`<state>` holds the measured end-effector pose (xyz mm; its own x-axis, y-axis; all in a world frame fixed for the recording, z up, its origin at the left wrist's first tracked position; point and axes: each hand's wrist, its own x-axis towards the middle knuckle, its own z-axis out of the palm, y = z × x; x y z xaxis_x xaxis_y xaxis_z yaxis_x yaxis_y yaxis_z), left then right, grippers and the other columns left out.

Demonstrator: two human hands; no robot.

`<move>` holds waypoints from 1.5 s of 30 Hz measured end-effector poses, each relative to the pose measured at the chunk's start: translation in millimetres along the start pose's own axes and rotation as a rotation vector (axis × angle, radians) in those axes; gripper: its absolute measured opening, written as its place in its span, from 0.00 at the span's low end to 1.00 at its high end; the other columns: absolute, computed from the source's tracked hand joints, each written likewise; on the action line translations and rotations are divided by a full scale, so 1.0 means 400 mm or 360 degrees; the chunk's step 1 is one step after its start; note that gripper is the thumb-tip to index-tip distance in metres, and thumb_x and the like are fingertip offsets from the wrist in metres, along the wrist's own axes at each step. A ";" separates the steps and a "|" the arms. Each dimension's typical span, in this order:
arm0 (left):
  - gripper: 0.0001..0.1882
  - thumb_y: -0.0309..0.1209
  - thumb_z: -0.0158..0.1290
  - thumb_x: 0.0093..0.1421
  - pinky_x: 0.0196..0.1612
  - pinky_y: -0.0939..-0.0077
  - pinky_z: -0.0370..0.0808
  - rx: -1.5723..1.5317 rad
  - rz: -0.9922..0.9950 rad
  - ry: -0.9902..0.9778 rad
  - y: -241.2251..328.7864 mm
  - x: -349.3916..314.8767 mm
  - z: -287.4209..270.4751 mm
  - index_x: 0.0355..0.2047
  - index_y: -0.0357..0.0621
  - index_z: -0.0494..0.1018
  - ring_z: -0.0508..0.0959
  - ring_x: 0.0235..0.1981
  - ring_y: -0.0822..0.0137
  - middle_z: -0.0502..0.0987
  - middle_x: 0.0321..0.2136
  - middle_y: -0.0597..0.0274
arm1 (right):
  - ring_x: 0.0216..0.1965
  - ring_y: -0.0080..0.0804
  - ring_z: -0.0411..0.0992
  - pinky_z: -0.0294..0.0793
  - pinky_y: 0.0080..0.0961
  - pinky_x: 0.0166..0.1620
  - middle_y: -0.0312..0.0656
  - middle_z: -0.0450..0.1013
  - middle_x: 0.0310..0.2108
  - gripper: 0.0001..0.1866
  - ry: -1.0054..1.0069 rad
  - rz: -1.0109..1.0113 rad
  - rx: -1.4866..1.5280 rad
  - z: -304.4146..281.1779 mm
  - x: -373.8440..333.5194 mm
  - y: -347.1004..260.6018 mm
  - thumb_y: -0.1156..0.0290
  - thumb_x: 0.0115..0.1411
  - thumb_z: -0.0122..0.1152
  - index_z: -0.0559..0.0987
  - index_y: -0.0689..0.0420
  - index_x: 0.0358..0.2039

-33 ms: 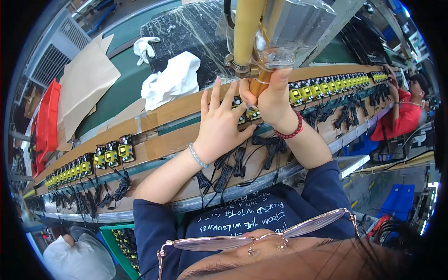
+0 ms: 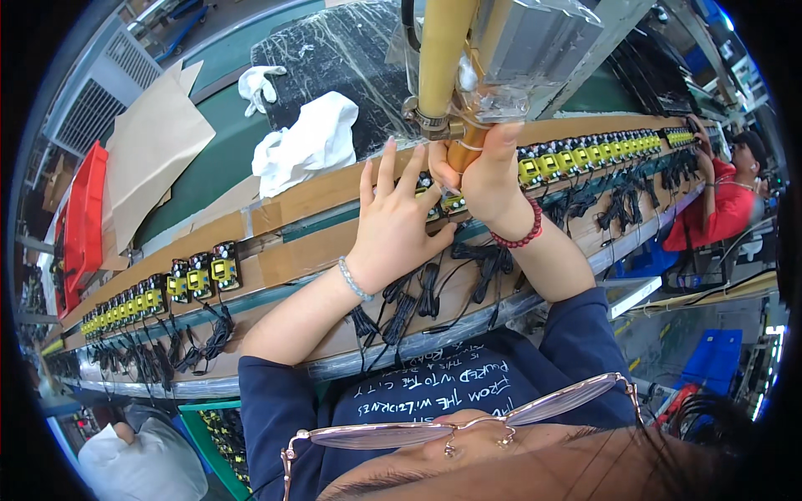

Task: The person applies adhesive to electronic circuit boards using a dispenser tool and slides the boards along the assembly track by hand.

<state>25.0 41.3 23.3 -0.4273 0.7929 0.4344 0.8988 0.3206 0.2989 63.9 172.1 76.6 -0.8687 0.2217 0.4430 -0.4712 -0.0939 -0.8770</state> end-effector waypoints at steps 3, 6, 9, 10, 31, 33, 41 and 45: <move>0.25 0.42 0.60 0.42 0.59 0.39 0.46 0.0011 -0.0010 -0.0007 0.000 0.002 0.001 0.43 0.49 0.76 0.50 0.62 0.39 0.65 0.53 0.48 | 0.17 0.18 0.58 0.56 0.14 0.17 0.35 0.64 0.21 0.40 -0.0020 -0.0013 -0.0018 -0.011 -0.002 0.004 0.33 0.57 0.39 0.69 0.66 0.36; 0.24 0.40 0.60 0.40 0.61 0.41 0.46 -0.0003 -0.0035 -0.0063 0.000 0.005 -0.006 0.41 0.50 0.77 0.50 0.63 0.40 0.62 0.55 0.48 | 0.17 0.18 0.58 0.56 0.14 0.17 0.36 0.64 0.21 0.40 -0.0053 -0.0020 -0.0047 -0.011 0.000 0.002 0.33 0.57 0.39 0.69 0.66 0.37; 0.25 0.39 0.61 0.39 0.62 0.42 0.45 -0.0020 -0.0057 -0.0154 -0.008 0.003 -0.012 0.42 0.52 0.76 0.49 0.64 0.42 0.60 0.59 0.48 | 0.16 0.18 0.58 0.56 0.14 0.17 0.36 0.64 0.21 0.41 -0.0017 -0.0005 -0.0041 0.002 0.003 -0.010 0.33 0.57 0.39 0.69 0.67 0.38; 0.27 0.39 0.62 0.39 0.62 0.42 0.45 -0.0017 -0.0051 -0.0186 -0.011 0.001 -0.013 0.43 0.53 0.76 0.49 0.64 0.42 0.59 0.59 0.48 | 0.16 0.18 0.58 0.56 0.15 0.17 0.37 0.64 0.21 0.41 0.0012 0.0011 -0.0023 0.006 0.004 -0.014 0.33 0.57 0.39 0.70 0.67 0.38; 0.31 0.40 0.63 0.38 0.62 0.41 0.45 -0.0042 0.0011 -0.0267 -0.032 0.000 -0.015 0.47 0.58 0.74 0.50 0.63 0.41 0.60 0.59 0.48 | 0.15 0.19 0.58 0.54 0.16 0.17 0.36 0.63 0.18 0.43 -0.0057 0.0092 0.0010 0.003 -0.023 -0.013 0.30 0.55 0.39 0.70 0.67 0.35; 0.30 0.40 0.63 0.38 0.62 0.42 0.45 -0.0031 0.0018 -0.0276 -0.033 0.002 -0.017 0.47 0.58 0.74 0.51 0.63 0.42 0.60 0.59 0.48 | 0.15 0.19 0.58 0.54 0.16 0.17 0.36 0.62 0.18 0.42 -0.0034 0.0083 0.0001 0.011 -0.021 -0.027 0.30 0.55 0.39 0.70 0.67 0.33; 0.26 0.40 0.63 0.38 0.61 0.42 0.49 0.0029 0.0052 -0.0041 0.028 0.042 -0.016 0.40 0.47 0.76 0.53 0.61 0.41 0.63 0.55 0.52 | 0.16 0.19 0.59 0.56 0.16 0.18 0.37 0.63 0.19 0.38 -0.0024 0.0055 -0.0081 -0.055 -0.023 -0.045 0.34 0.58 0.39 0.68 0.65 0.31; 0.27 0.42 0.62 0.41 0.60 0.37 0.44 -0.0021 0.0073 -0.0016 0.047 0.059 0.024 0.43 0.49 0.75 0.49 0.63 0.41 0.64 0.52 0.51 | 0.14 0.19 0.57 0.57 0.15 0.17 0.35 0.60 0.15 0.43 0.0117 0.0082 -0.0147 -0.064 -0.011 -0.021 0.29 0.54 0.30 0.68 0.62 0.38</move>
<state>32.7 71.0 31.0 -0.3846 0.8118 0.4393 0.9160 0.2768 0.2903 75.6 196.9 77.0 -0.8764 0.2896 0.3849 -0.4070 -0.0180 -0.9132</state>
